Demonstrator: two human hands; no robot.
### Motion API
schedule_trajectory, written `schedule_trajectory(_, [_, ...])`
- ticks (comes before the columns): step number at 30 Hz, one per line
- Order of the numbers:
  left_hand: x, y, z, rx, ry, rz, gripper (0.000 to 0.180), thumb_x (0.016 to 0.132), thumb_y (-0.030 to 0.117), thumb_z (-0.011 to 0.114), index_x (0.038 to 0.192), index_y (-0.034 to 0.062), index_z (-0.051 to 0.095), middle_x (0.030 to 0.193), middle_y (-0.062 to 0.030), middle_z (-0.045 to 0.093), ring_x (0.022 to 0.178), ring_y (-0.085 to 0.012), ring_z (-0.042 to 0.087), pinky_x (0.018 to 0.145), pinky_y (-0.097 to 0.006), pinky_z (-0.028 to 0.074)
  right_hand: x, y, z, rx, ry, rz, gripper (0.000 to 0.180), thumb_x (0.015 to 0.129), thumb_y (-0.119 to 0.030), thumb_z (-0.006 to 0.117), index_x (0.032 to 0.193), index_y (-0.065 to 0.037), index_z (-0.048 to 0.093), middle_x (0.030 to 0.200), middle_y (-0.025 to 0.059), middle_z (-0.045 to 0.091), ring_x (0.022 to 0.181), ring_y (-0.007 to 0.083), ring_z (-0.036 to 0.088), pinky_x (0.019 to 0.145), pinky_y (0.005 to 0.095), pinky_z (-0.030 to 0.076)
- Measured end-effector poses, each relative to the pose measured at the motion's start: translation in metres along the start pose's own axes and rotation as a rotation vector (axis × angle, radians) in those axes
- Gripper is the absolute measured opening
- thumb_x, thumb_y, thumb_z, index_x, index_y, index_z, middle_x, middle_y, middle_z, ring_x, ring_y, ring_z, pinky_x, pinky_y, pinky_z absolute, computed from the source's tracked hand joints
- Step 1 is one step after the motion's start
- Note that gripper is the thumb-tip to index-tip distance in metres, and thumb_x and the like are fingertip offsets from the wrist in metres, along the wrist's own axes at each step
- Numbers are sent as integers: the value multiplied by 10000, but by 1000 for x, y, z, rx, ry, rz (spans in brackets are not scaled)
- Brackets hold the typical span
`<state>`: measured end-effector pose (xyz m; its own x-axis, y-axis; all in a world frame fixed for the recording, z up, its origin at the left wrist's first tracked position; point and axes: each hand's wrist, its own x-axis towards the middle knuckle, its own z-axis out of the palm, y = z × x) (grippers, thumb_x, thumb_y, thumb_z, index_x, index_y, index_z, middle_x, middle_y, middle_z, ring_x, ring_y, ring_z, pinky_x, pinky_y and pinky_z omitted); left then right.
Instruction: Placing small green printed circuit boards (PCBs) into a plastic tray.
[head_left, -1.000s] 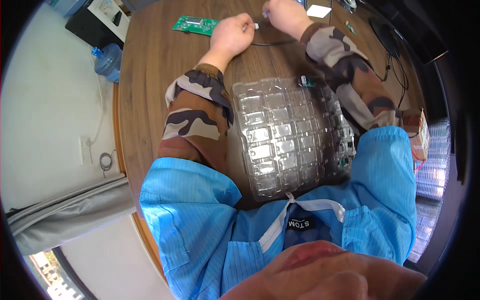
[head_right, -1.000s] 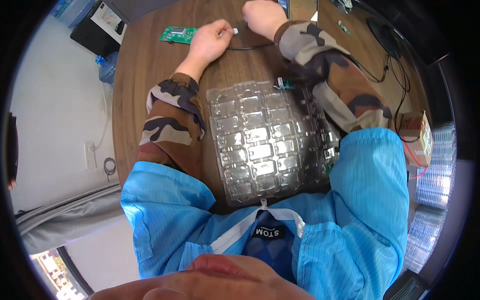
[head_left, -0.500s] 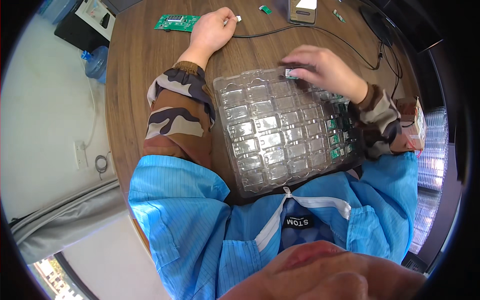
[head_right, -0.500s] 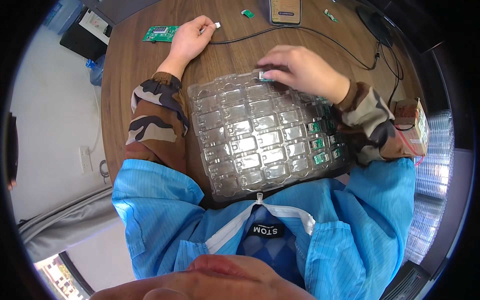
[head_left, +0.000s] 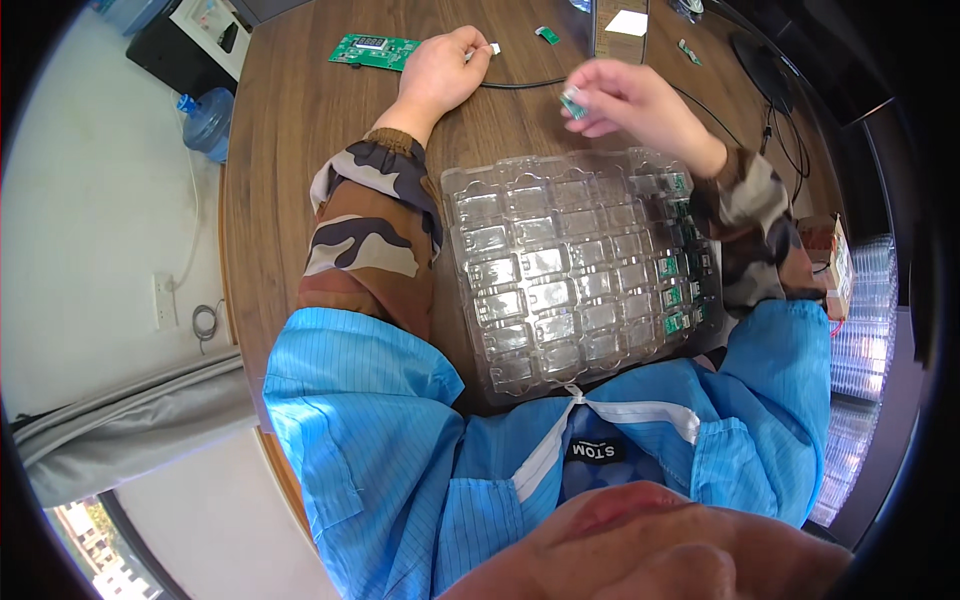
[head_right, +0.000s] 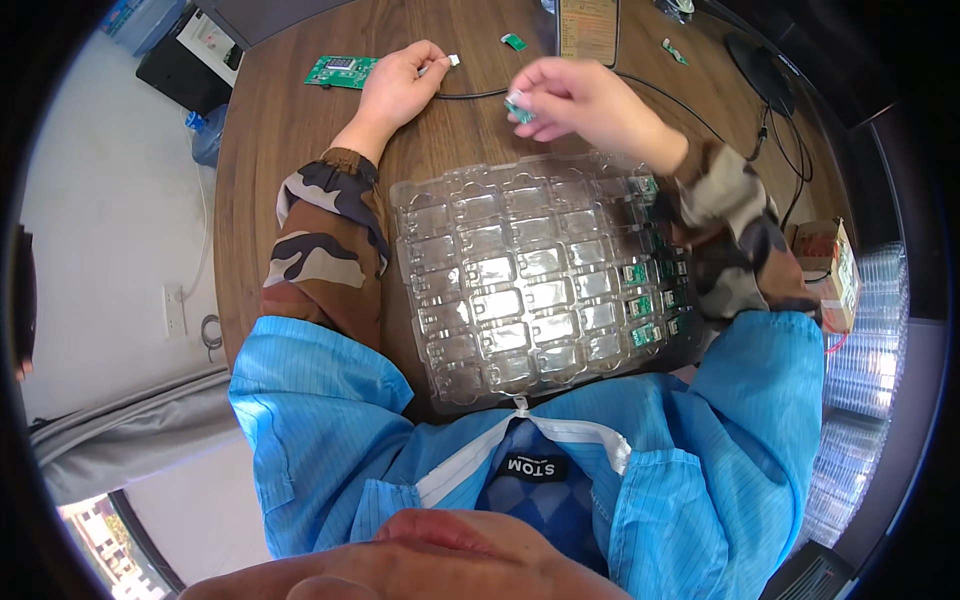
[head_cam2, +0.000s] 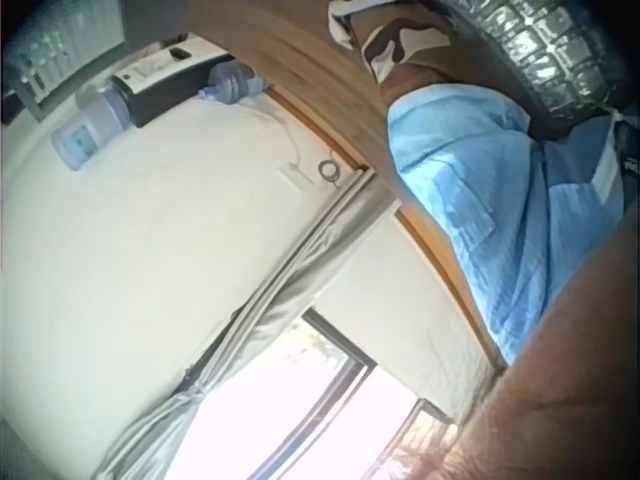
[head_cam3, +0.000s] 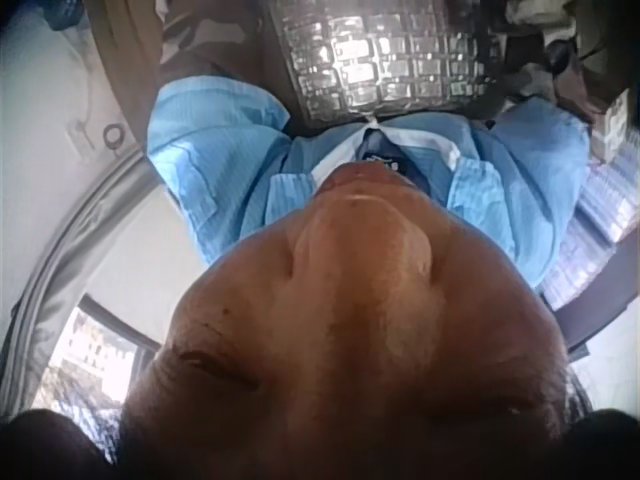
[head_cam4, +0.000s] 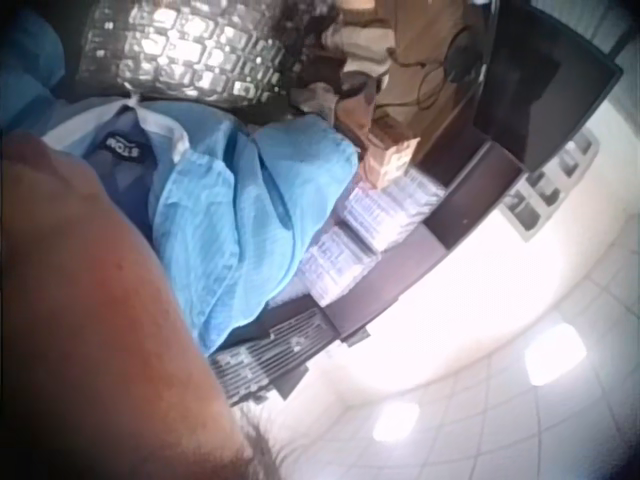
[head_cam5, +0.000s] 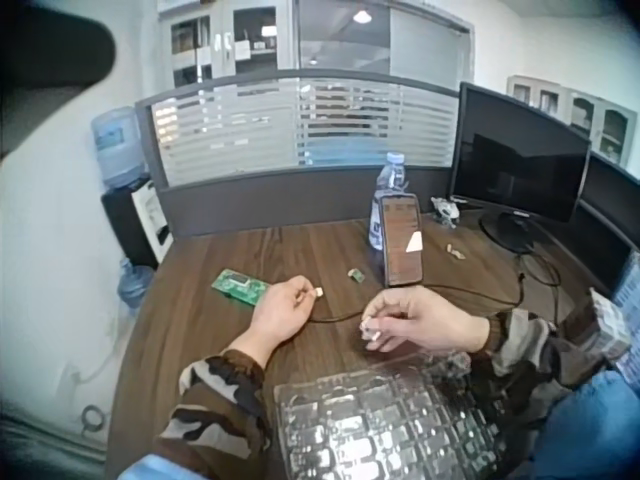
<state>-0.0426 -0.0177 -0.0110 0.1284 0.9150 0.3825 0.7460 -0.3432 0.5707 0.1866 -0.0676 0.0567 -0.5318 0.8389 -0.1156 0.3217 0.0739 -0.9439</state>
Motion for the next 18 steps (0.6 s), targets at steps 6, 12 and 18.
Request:
schedule_trajectory(6, [4, 7, 5, -79, 11, -11, 198, 802, 261, 503, 773, 95, 606, 641, -60, 597, 611, -271, 549, 566, -361, 429, 82, 8, -12, -158, 36, 23, 138, 838, -51, 543, 958, -2, 591, 847, 57, 622, 726, 109, 615, 654, 189, 517])
schedule_trajectory(12, [3, 9, 6, -88, 31, -19, 194, 793, 258, 511, 773, 92, 610, 632, -62, 597, 606, -268, 552, 565, -362, 431, 109, 17, -6, -330, 126, 19, 151, 807, -31, 560, 942, 17, 608, 811, 63, 625, 714, 121, 626, 649, 191, 521])
schedule_trajectory(18, [4, 0, 5, -76, 56, -5, 193, 780, 254, 517, 770, 88, 614, 627, -69, 596, 608, -269, 555, 560, -366, 434, 113, 17, -1, -222, 206, -46, 105, 754, -48, 604, 830, 17, 638, 701, 53, 637, 611, 109, 635, 578, 177, 523])
